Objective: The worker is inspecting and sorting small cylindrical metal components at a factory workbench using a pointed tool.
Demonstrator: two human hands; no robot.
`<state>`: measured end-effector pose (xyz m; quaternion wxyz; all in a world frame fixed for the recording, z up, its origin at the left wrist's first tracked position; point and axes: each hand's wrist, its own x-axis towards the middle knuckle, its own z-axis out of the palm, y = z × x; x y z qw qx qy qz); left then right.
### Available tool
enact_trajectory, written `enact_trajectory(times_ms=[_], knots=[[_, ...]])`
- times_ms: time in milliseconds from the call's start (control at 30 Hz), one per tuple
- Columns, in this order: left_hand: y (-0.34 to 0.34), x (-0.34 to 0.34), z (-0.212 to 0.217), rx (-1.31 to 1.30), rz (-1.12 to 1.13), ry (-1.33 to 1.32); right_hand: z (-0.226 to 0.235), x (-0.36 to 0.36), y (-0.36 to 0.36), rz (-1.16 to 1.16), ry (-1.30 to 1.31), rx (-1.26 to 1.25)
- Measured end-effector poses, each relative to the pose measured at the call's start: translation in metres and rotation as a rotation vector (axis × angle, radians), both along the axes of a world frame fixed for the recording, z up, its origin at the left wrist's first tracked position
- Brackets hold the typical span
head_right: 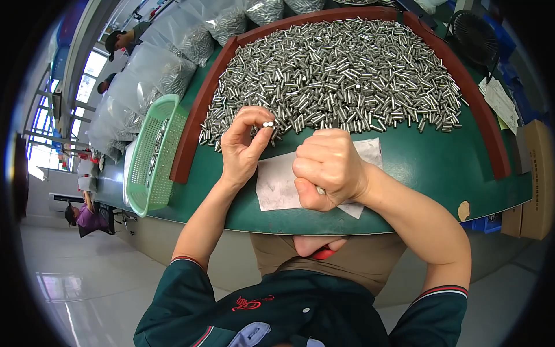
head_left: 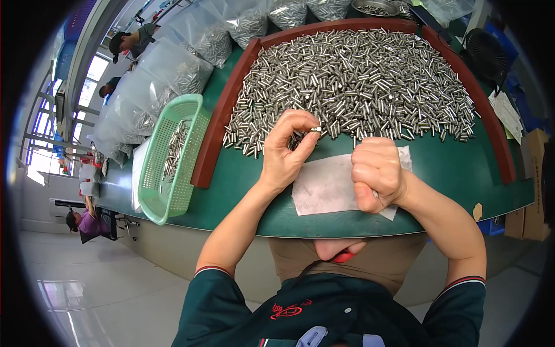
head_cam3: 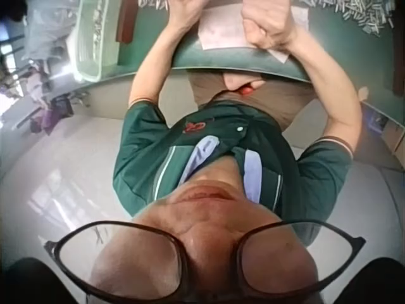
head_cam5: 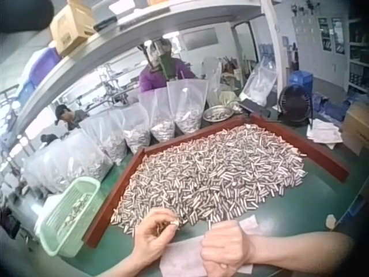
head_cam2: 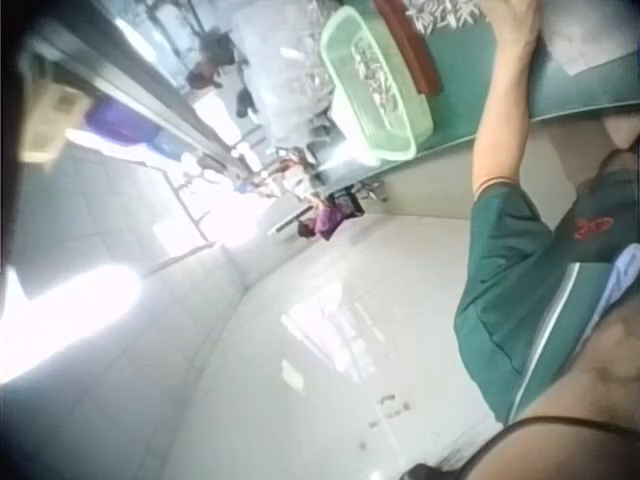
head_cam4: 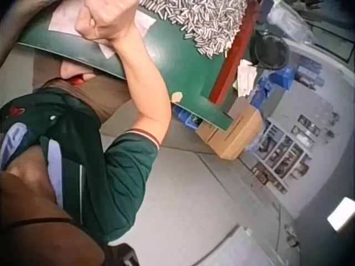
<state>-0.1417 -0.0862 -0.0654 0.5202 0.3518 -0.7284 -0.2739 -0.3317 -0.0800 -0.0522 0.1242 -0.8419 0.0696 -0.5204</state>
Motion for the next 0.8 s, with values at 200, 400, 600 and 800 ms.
enact_trajectory(times_ms=[200, 400, 600, 800], knots=[[0.011, -0.005, 0.010, 0.576, -0.132, 0.419, -0.002, 0.000, 0.000, -0.001, -0.006, 0.007], [0.010, 0.003, 0.013, 1.130, -0.319, 0.814, -0.003, 0.000, -0.003, -0.026, -0.084, 0.080], [0.011, 0.002, 0.015, 1.214, -0.326, 0.851, -0.005, -0.001, -0.005, -0.023, -0.105, 0.139], [0.010, 0.007, 0.015, 1.249, -0.396, 0.768, -0.004, -0.002, -0.006, -0.017, -0.109, 0.168]])
